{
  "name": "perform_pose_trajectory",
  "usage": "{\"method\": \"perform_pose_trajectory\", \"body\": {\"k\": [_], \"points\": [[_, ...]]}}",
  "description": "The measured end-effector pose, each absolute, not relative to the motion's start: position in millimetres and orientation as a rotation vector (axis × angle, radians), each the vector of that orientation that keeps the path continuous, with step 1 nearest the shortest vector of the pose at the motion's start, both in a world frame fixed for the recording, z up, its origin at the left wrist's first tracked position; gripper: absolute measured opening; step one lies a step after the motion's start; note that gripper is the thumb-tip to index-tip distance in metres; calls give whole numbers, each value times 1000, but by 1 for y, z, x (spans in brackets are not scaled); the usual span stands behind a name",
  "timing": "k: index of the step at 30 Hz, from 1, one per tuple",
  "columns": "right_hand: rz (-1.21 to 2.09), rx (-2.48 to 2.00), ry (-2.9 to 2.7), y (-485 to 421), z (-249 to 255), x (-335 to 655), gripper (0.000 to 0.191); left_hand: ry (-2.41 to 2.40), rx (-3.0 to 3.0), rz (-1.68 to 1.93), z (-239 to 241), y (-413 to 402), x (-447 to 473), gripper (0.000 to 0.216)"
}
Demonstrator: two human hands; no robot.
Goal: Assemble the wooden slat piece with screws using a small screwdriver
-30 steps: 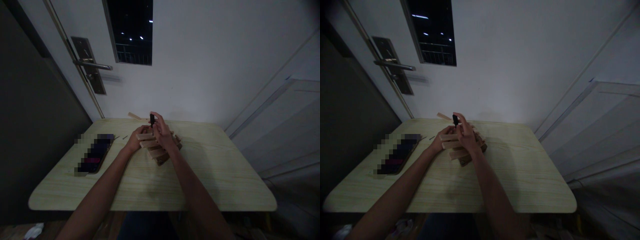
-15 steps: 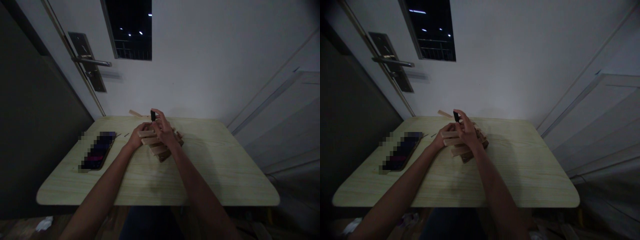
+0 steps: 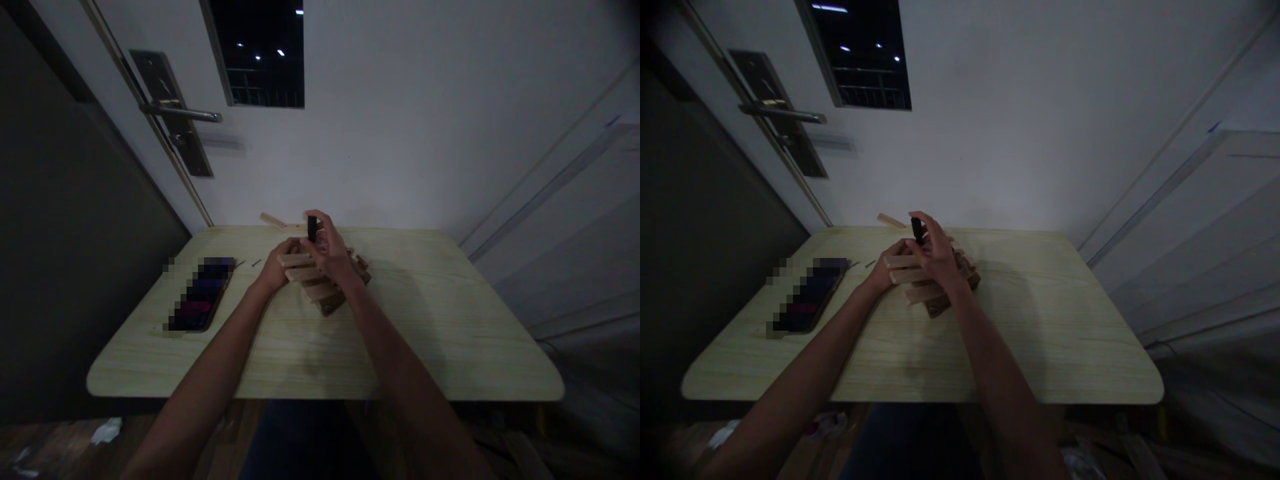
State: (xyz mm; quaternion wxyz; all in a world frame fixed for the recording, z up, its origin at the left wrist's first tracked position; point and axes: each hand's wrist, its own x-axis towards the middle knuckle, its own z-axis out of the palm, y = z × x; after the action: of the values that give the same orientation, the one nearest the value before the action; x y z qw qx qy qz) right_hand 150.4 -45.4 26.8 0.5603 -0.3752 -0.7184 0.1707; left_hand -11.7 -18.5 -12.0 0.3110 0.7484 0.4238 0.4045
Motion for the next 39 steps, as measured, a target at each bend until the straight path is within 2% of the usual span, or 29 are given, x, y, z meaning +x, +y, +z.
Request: {"method": "perform_pose_trajectory", "body": {"k": [6, 14, 21, 34, 39], "points": [[490, -866, -1712, -45, 24, 152, 49, 1142, 2007, 1054, -15, -15, -13, 38], [429, -822, -1734, -44, 26, 152, 50, 1155, 1979, 1058, -11, -18, -12, 36], [589, -843, -1694, -43, 22, 151, 49, 1081, 1947, 1083, -16, -16, -10, 38], [495, -828, -1731, -46, 30, 152, 45, 1117, 1915, 1073, -13, -17, -10, 39], [559, -836, -1694, -45, 27, 151, 47, 1121, 1934, 1070, -13, -16, -10, 37]]}}
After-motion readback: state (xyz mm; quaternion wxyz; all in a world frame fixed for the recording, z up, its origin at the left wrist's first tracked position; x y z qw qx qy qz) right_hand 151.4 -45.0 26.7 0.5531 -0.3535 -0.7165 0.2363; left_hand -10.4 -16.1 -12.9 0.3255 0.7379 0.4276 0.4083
